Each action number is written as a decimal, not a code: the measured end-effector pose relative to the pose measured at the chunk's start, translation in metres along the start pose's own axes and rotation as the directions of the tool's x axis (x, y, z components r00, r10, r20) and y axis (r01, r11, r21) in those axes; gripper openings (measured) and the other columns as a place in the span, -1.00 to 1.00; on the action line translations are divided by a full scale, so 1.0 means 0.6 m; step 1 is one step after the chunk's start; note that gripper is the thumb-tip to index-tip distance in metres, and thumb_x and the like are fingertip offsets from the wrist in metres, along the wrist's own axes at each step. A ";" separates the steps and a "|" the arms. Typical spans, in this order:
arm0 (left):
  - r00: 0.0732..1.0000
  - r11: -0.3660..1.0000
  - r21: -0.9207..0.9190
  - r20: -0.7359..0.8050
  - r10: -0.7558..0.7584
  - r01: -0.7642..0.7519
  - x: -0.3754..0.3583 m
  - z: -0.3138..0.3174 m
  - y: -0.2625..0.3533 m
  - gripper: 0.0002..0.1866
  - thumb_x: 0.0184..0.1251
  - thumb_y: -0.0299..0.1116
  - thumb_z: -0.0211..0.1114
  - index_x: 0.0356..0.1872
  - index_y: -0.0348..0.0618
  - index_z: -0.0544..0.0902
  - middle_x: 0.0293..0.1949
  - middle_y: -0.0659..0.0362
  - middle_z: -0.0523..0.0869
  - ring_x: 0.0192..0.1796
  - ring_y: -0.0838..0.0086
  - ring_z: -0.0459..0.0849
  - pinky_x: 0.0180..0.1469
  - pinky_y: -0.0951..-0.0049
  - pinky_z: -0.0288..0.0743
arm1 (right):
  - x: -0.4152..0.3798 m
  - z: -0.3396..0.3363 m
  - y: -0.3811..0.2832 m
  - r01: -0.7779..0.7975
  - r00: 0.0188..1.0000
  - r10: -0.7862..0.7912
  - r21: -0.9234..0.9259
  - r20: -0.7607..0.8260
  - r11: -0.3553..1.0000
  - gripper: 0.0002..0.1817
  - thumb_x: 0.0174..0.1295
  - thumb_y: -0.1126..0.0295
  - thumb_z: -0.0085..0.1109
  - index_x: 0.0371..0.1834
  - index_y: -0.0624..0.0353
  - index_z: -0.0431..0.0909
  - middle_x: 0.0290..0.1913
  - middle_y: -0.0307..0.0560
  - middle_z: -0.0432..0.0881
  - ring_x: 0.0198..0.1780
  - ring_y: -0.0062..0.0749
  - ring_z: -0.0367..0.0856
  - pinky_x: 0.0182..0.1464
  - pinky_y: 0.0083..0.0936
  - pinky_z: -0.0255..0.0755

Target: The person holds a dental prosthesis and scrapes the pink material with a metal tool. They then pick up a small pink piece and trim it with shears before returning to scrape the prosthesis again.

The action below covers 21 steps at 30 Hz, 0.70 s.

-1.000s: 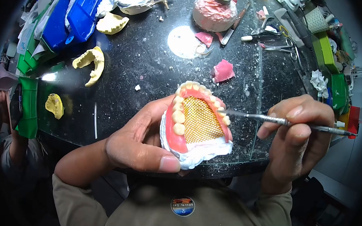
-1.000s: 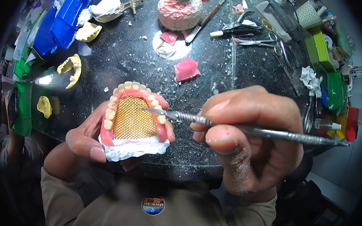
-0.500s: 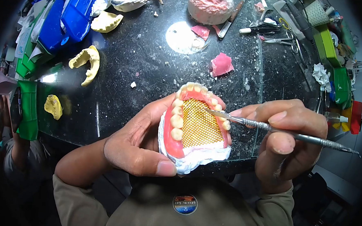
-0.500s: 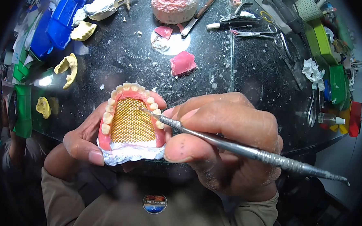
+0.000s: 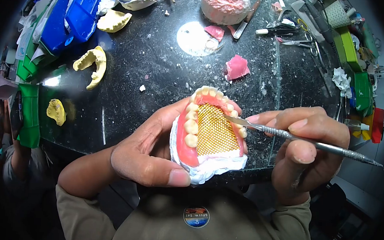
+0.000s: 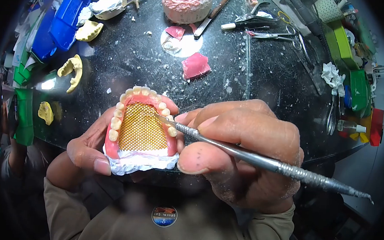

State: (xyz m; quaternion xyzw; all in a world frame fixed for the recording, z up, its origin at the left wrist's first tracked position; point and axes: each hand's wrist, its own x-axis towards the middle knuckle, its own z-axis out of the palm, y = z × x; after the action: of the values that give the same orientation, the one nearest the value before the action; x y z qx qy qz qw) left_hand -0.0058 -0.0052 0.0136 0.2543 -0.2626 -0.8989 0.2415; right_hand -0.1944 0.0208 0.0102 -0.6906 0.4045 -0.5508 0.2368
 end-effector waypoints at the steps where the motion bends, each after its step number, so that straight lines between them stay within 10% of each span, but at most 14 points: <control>1: 0.999 1.000 0.005 -0.043 -0.016 0.016 0.000 0.003 0.001 0.00 -0.50 -0.30 0.31 0.20 -0.41 0.15 -0.05 -0.07 0.50 -0.15 0.39 0.59 -0.24 0.57 0.49 | 0.000 0.000 -0.001 -0.003 1.000 0.003 0.006 0.002 1.000 -0.52 0.20 -0.06 -0.03 -0.27 0.19 0.22 -0.55 -0.03 0.45 -0.57 -0.35 0.58 -0.48 -0.41 0.59; 21: 0.999 0.999 -0.012 -0.027 -0.031 0.031 0.005 -0.016 -0.005 0.12 -0.60 -0.09 0.29 0.22 -0.40 0.12 -0.08 -0.09 0.51 -0.17 0.31 0.61 -0.34 0.56 0.57 | 0.001 -0.005 -0.005 -0.012 0.998 0.013 -0.015 0.068 1.000 -0.53 0.21 -0.05 -0.02 -0.26 0.19 0.21 -0.51 -0.02 0.45 -0.53 -0.34 0.57 -0.42 -0.34 0.61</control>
State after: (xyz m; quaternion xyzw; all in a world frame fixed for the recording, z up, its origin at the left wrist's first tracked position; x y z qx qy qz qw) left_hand -0.0032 -0.0076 0.0038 0.2692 -0.2502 -0.9005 0.2325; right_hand -0.1962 0.0220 0.0136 -0.7080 0.4044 -0.5227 0.2489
